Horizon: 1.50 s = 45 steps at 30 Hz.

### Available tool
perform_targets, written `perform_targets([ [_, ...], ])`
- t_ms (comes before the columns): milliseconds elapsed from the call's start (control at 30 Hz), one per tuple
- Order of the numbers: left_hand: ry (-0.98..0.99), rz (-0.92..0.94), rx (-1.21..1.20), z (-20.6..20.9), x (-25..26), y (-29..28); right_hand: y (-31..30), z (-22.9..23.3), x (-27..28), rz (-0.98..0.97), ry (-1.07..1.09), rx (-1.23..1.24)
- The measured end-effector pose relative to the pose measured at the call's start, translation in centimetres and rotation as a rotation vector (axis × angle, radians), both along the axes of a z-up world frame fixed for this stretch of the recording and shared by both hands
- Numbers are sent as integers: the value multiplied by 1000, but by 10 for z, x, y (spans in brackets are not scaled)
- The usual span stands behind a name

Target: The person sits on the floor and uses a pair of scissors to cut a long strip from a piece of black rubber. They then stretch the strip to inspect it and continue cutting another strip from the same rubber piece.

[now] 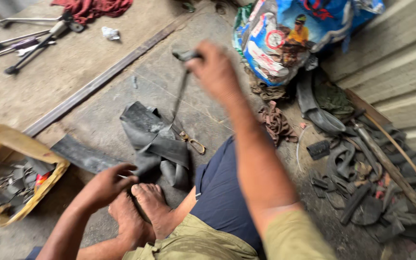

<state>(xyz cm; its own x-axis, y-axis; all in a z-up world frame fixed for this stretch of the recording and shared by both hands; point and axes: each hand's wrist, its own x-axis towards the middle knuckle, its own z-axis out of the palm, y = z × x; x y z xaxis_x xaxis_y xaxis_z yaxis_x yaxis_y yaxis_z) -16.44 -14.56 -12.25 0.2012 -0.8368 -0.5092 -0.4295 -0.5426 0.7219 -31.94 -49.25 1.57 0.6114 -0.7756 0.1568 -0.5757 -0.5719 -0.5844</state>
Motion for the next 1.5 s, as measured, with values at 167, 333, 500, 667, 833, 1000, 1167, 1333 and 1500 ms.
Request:
perform_targets([
  [167,-99,-30,21,60,-14,7,-122,32,-32,102,17,-246],
  [333,-36,74,-29,82,-29,29,-192,54,-45,53,-44,-374],
  [500,-76,-5,17,49,-31,43,-248,17,-44,-77,61,-508],
  [667,-261,-107,146,6,-26,43,-290,-85,-43,-126,363,-282],
  [833,-226,-45,36,-15,-25,37,-290,-177,-54,-183,529,-340],
  [1000,-180,-71,158,-21,-29,32,-278,-212,-48,-331,425,-153],
  [1167,-204,-129,127,-22,-31,33,-242,-204,-25,-336,286,-432],
  [1333,-140,-120,188,-25,-31,27,-150,-193,16,-239,517,334],
  [1500,-201,-122,118,-29,-32,30,-27,-223,38,665,942,287],
])
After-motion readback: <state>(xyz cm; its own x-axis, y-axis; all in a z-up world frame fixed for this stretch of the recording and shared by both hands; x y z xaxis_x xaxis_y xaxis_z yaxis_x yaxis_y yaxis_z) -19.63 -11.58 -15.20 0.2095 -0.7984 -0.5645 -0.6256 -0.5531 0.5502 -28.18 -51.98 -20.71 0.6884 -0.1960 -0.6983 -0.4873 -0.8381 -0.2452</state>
